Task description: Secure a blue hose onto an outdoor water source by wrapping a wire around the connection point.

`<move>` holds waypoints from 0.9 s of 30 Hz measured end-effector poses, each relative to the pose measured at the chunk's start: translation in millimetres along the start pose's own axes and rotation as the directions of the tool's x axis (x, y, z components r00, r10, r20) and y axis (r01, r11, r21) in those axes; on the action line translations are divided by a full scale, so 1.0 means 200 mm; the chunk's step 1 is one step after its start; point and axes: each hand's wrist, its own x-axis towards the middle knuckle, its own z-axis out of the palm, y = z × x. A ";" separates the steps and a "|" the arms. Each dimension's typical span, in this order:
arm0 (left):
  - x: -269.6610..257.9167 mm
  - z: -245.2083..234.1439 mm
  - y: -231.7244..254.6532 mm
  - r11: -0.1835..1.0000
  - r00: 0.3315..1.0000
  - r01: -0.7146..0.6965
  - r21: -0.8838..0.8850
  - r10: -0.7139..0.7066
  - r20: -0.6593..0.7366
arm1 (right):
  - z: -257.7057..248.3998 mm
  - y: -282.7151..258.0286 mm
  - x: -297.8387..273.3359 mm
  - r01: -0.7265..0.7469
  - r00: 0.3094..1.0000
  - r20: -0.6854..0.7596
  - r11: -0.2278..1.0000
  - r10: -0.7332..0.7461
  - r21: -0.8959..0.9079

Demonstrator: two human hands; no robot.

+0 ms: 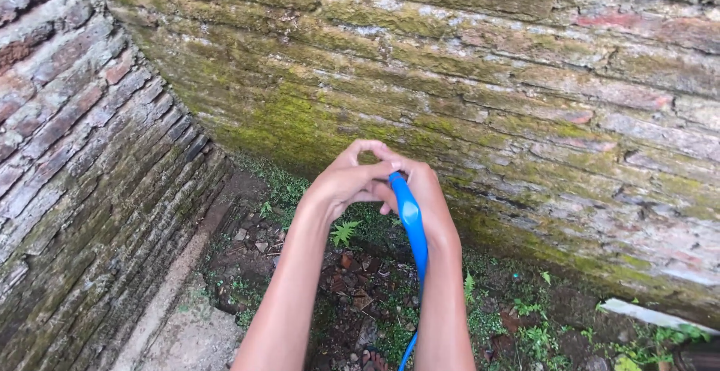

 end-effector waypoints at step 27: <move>0.10 0.03 0.33 0.970 0.997 -0.080 0.231 0.072 0.041 | 0.09 -0.33 -0.24 0.085 0.953 -0.185 0.800 -0.239 -0.594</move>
